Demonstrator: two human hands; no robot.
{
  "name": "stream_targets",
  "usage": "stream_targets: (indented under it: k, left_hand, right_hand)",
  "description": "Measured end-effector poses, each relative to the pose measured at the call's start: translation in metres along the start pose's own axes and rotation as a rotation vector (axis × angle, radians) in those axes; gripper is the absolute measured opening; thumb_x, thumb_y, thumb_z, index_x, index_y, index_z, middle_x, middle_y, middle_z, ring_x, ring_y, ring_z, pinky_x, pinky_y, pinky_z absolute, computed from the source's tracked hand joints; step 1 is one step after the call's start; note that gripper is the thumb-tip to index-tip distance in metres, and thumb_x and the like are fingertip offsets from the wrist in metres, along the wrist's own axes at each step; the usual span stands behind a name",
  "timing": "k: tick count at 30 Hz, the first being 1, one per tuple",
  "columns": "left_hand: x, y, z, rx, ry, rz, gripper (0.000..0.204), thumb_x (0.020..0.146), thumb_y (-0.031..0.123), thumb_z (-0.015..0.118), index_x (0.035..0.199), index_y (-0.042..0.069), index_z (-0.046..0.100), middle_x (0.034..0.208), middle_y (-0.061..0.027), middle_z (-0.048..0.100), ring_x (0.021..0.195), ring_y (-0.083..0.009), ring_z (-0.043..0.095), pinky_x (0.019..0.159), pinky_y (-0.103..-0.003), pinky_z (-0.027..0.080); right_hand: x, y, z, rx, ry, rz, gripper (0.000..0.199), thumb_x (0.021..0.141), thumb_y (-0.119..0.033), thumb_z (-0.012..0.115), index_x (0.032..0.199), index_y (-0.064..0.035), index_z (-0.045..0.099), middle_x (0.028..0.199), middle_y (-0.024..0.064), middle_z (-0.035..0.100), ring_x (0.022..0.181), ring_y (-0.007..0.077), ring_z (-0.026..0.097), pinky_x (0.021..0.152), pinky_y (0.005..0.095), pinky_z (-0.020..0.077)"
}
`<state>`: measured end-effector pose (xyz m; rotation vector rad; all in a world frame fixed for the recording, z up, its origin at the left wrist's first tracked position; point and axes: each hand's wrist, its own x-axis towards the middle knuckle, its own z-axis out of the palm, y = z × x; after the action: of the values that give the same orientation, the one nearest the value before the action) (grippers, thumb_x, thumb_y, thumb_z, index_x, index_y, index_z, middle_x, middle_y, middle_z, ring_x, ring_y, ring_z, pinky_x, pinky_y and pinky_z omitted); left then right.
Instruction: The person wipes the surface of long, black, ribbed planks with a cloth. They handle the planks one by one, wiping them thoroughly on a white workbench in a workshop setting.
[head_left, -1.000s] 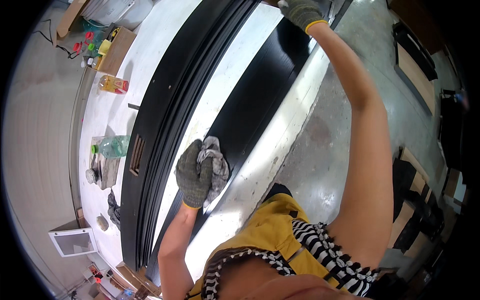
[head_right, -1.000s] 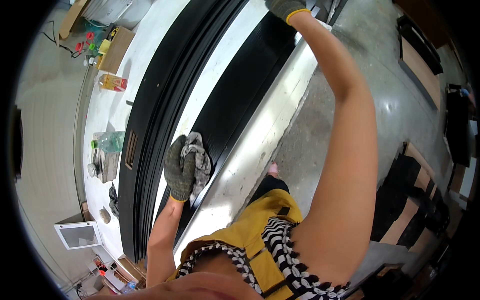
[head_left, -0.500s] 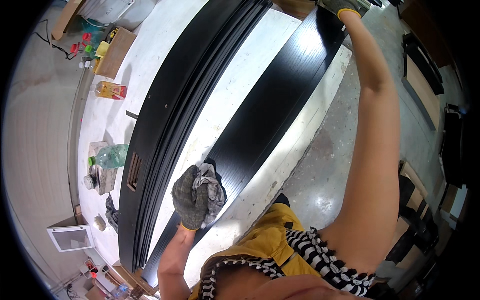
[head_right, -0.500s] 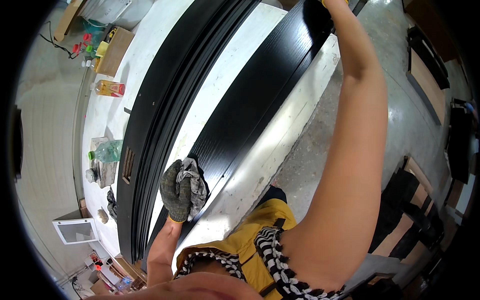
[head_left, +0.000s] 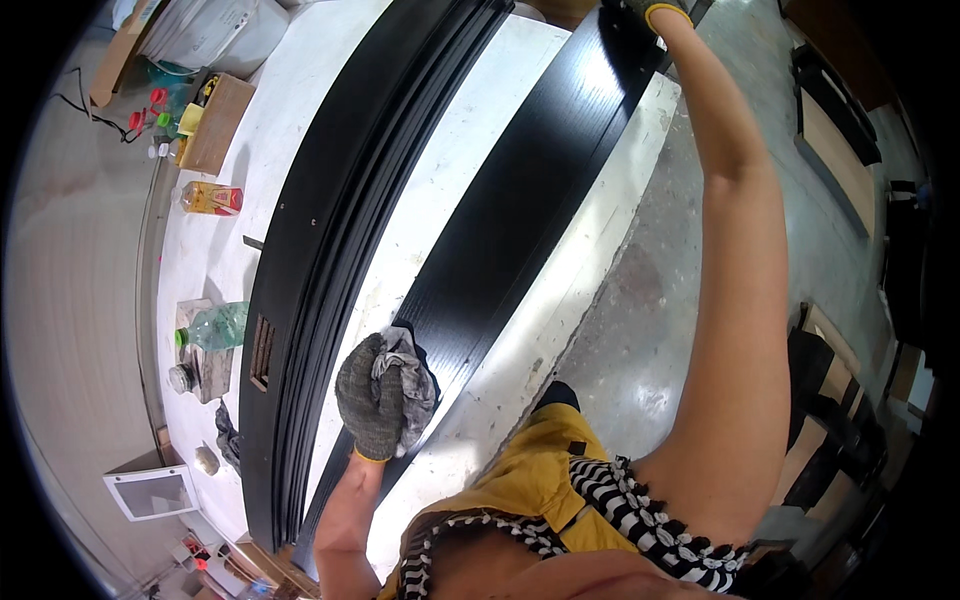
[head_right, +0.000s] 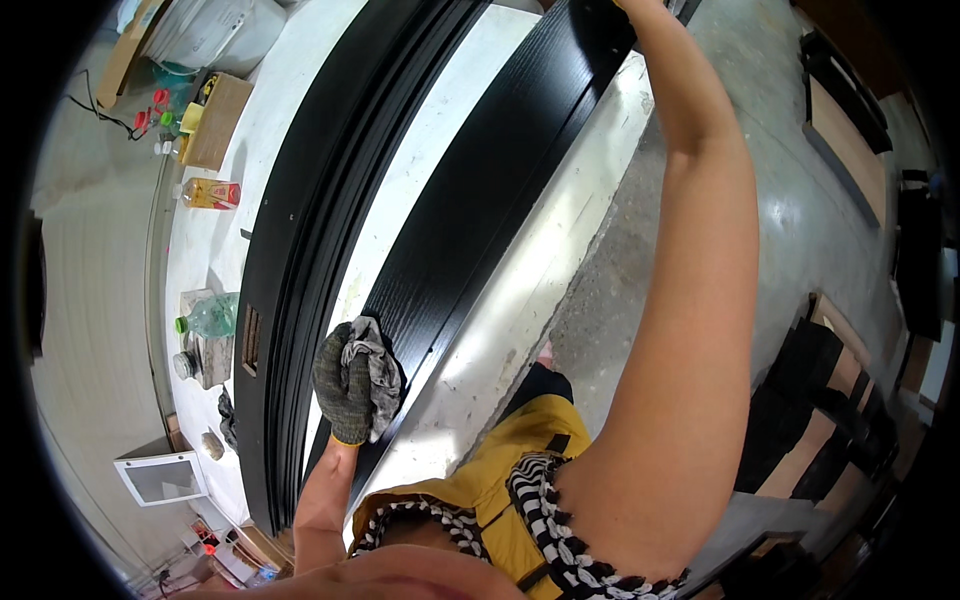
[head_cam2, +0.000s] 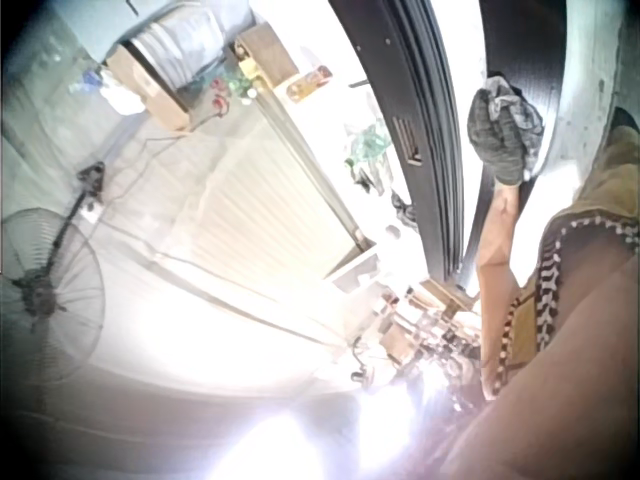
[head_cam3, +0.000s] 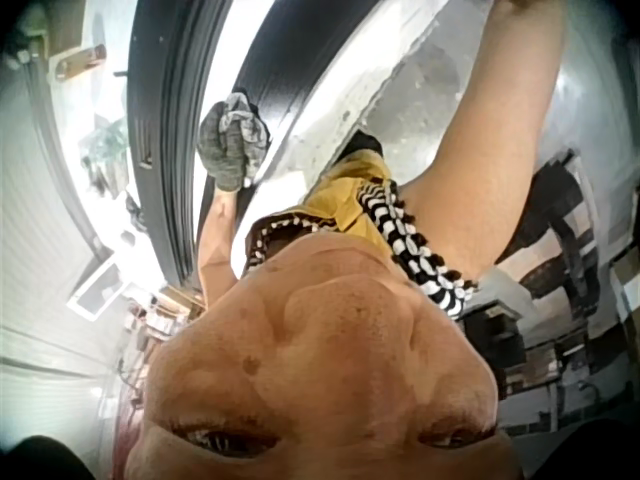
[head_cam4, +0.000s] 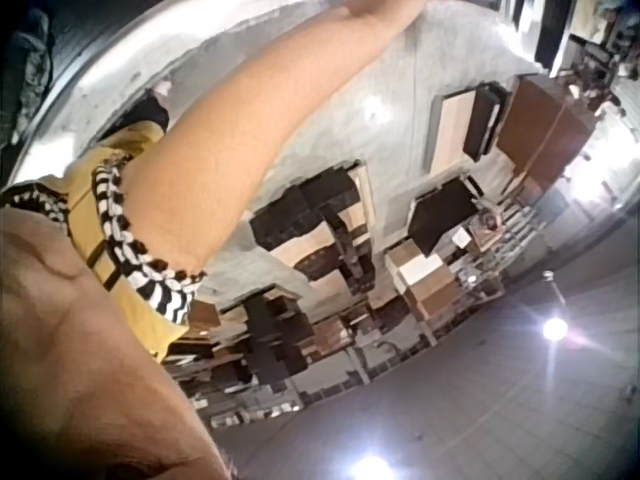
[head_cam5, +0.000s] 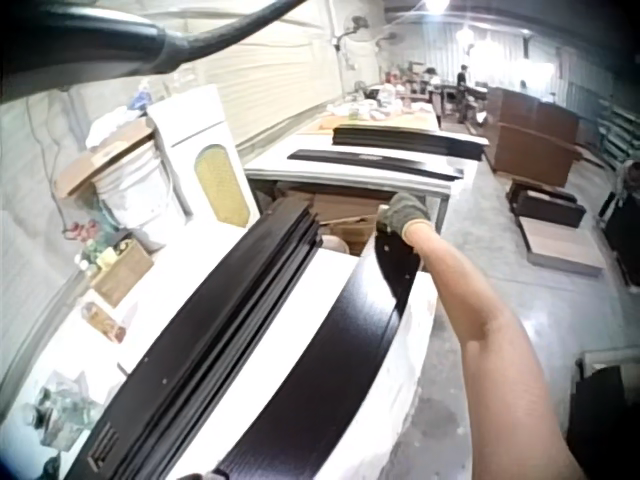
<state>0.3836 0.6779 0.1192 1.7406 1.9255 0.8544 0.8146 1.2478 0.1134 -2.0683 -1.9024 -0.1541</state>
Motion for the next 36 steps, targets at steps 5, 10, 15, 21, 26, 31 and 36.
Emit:
stream_targets:
  k: [5, 10, 15, 21, 26, 31, 36]
  left_hand:
    - [-0.002, -0.009, 0.002, 0.074, 0.02, 0.065, 0.034, 0.096, 0.009, 0.058, 0.129, -0.001, 0.059, 0.124, -0.0191, 0.064, 0.113, -0.0314, 0.062, 0.101, -0.041, 0.048]
    - [-0.003, -0.008, 0.003, 0.073, 0.025, 0.02, 0.034, 0.096, 0.009, 0.058, 0.128, -0.002, 0.059, 0.123, -0.02, 0.064, 0.113, -0.0327, 0.063, 0.1, -0.04, 0.048]
    - [0.0, -0.006, 0.002, 0.102, 0.033, 0.058, 0.034, 0.096, 0.01, 0.059, 0.127, -0.004, 0.06, 0.122, -0.021, 0.066, 0.113, -0.0323, 0.064, 0.102, -0.04, 0.047]
    - [-0.001, -0.01, 0.003, 0.056, 0.027, 0.071, 0.035, 0.096, 0.007, 0.06, 0.131, -0.002, 0.059, 0.127, -0.0201, 0.064, 0.116, -0.0308, 0.063, 0.103, -0.039, 0.047]
    - [0.0, -0.01, 0.007, 0.041, 0.087, 0.08, 0.036, 0.094, 0.015, 0.06, 0.126, -0.003, 0.062, 0.12, -0.0208, 0.067, 0.109, -0.0345, 0.065, 0.098, -0.041, 0.05]
    - [0.004, -0.005, 0.005, 0.089, 0.076, 0.132, 0.04, 0.094, 0.016, 0.061, 0.13, -0.003, 0.06, 0.121, -0.0213, 0.067, 0.108, -0.034, 0.066, 0.097, -0.04, 0.051]
    - [0.002, -0.004, 0.007, -0.131, 0.091, 0.062, 0.039, 0.098, 0.015, 0.059, 0.133, -0.002, 0.058, 0.126, -0.0178, 0.064, 0.115, -0.0264, 0.062, 0.101, -0.037, 0.046]
  right_hand:
    - [-0.012, 0.055, -0.002, -0.057, 0.035, 0.018, 0.045, 0.085, -0.048, 0.061, 0.088, -0.0056, 0.077, 0.091, 0.0234, 0.072, 0.089, 0.0384, 0.071, 0.081, 0.0428, 0.0557]
    - [-0.069, 0.071, -0.082, 0.042, -0.25, 0.126, 0.048, 0.082, -0.05, 0.064, 0.088, -0.0042, 0.077, 0.081, 0.0213, 0.072, 0.081, 0.0356, 0.072, 0.077, 0.0394, 0.0558]
    - [-0.089, 0.06, -0.037, 0.29, 0.173, 0.194, 0.05, 0.088, -0.05, 0.059, 0.095, -0.0026, 0.075, 0.095, 0.0246, 0.071, 0.094, 0.0407, 0.067, 0.085, 0.0478, 0.05]
    - [-0.141, 0.051, -0.018, 0.413, 0.392, 0.018, 0.054, 0.087, -0.051, 0.066, 0.111, -0.0027, 0.071, 0.108, 0.0249, 0.069, 0.1, 0.0414, 0.065, 0.088, 0.0468, 0.0503]
    - [-0.231, 0.006, -0.038, 0.549, 0.314, -0.08, 0.048, 0.088, -0.046, 0.069, 0.11, -0.0031, 0.071, 0.098, 0.0215, 0.069, 0.092, 0.0395, 0.065, 0.084, 0.0454, 0.0516]
    - [-0.355, -0.044, -0.048, 0.811, 0.365, -0.434, 0.033, 0.087, -0.027, 0.073, 0.115, -0.0112, 0.067, 0.105, 0.0099, 0.07, 0.089, 0.031, 0.069, 0.079, 0.0431, 0.0573]
    - [-0.514, -0.129, -0.1, 0.723, 0.101, -0.493, 0.046, 0.081, -0.022, 0.079, 0.124, -0.0109, 0.065, 0.112, 0.0085, 0.069, 0.097, 0.0281, 0.067, 0.085, 0.0397, 0.0554]
